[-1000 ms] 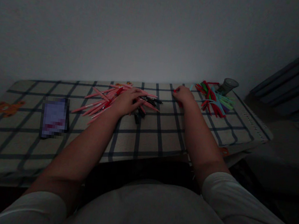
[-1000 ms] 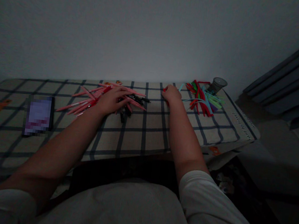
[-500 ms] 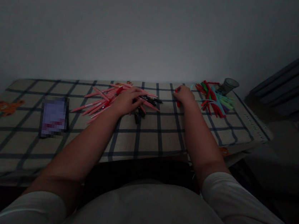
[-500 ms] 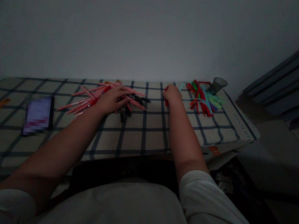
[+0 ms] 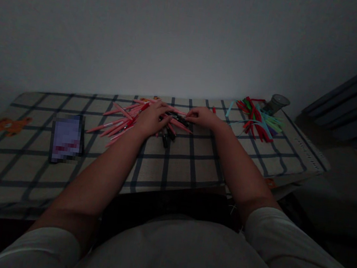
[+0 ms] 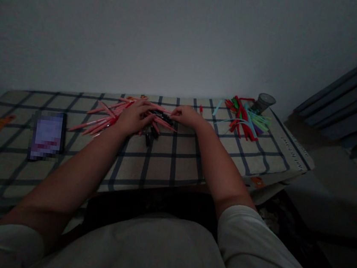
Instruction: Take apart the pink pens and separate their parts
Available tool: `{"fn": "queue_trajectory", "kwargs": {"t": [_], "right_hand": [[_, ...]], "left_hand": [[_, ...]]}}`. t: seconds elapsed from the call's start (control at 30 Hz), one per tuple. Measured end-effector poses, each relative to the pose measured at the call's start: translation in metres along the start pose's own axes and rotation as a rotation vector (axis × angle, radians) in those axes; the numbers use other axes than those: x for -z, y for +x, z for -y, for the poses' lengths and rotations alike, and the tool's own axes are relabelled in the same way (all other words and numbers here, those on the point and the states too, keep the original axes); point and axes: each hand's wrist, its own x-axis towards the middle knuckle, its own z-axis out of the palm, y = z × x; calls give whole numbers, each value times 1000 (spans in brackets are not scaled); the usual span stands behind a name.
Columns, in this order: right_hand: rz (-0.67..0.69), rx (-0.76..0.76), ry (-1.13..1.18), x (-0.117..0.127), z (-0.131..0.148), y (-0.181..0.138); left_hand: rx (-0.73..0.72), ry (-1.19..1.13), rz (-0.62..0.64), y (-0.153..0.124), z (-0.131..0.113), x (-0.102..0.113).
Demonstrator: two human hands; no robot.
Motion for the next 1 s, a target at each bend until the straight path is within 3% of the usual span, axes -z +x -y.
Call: {"fn": "queue_trajectory", "kwargs": {"t": [0.23,0.4,0.57,0.73,1.0], "right_hand": [[37,-16,-138,3,-1,-1],[-19,-35,-189,6,-3,-3],[-80,-67,-35,19,-6,-7],[-150,0,232,16,-6,-3],[168,107,463,-13,27,-7]], "left_hand": [[38,11,-18,-1,0,-1],[47,13,-21,-1,1,-1],[60,47,-12,0,3,-3],[48,84,-3,0,1,-2],[67,-109,-119,2,-8,1]]}}
